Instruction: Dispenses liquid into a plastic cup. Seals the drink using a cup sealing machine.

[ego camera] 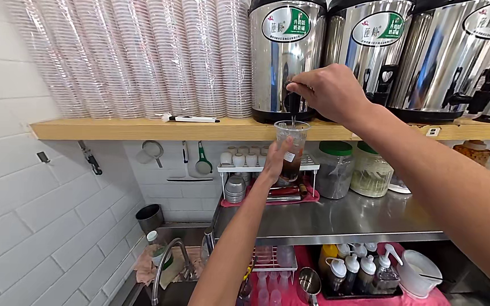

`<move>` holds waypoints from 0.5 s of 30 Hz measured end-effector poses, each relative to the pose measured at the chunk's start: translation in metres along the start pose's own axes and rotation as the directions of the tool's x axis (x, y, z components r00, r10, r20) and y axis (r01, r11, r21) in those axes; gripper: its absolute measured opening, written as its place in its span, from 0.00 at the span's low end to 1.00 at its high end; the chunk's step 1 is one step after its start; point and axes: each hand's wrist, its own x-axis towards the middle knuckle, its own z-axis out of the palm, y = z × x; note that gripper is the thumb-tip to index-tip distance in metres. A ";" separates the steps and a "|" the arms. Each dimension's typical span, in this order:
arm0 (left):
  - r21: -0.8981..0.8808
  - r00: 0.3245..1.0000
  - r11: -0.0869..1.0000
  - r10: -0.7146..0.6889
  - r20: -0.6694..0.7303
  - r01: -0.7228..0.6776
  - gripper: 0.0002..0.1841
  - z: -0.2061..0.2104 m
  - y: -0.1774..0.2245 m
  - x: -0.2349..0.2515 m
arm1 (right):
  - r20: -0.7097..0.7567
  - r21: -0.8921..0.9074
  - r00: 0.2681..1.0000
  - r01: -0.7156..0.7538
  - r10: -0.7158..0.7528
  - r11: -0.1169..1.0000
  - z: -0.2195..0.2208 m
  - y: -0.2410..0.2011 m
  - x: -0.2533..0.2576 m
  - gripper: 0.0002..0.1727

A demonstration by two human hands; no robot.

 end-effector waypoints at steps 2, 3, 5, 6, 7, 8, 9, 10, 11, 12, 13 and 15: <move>-0.008 1.000 1.000 -0.007 -0.006 0.007 0.38 0.001 0.001 0.000 | -0.004 0.006 1.000 0.002 -0.002 1.000 -0.001 0.001 0.001 0.26; -0.005 1.000 1.000 -0.010 -0.007 0.010 0.38 0.001 0.001 0.000 | -0.001 0.007 1.000 0.003 -0.003 1.000 -0.001 0.001 0.001 0.26; -0.009 1.000 1.000 -0.011 -0.006 0.011 0.38 0.001 0.000 0.000 | -0.002 0.004 1.000 0.010 -0.010 1.000 -0.001 0.001 0.001 0.26; -0.011 1.000 1.000 -0.011 -0.002 0.011 0.38 0.000 -0.001 0.001 | -0.004 0.004 1.000 0.014 -0.014 1.000 -0.001 0.002 0.001 0.26; -0.024 1.000 1.000 -0.011 0.006 0.011 0.39 0.000 -0.001 0.001 | -0.004 0.007 1.000 0.019 -0.019 1.000 -0.001 0.002 0.002 0.26; -0.033 1.000 0.999 -0.011 0.013 0.012 0.39 0.000 -0.001 0.001 | -0.003 0.015 1.000 0.021 -0.021 1.000 -0.002 0.003 0.003 0.26; -0.037 1.000 0.999 -0.008 0.016 0.008 0.38 0.000 0.000 0.001 | -0.005 0.025 1.000 0.022 -0.022 0.999 -0.002 0.004 0.004 0.26; -0.037 1.000 0.999 -0.002 0.016 0.003 0.37 0.001 0.000 0.001 | -0.011 0.032 1.000 0.021 -0.021 0.999 -0.002 0.005 0.006 0.25; -0.039 1.000 0.999 0.000 0.017 0.000 0.36 0.001 0.000 0.001 | -0.015 0.039 1.000 0.020 -0.019 0.999 -0.002 0.007 0.009 0.25; -0.036 1.000 0.999 -0.001 0.012 0.001 0.36 0.001 0.001 0.001 | -0.017 0.046 1.000 0.017 -0.017 0.999 -0.002 0.008 0.011 0.25; -0.031 1.000 0.999 -0.005 0.008 0.005 0.37 0.002 0.001 0.001 | -0.016 0.051 1.000 0.015 -0.014 0.999 -0.002 0.009 0.013 0.25; -0.018 1.000 1.000 -0.011 -0.008 0.011 0.38 0.002 0.001 0.000 | -0.018 0.045 1.000 0.025 -0.024 0.999 -0.002 0.009 0.016 0.25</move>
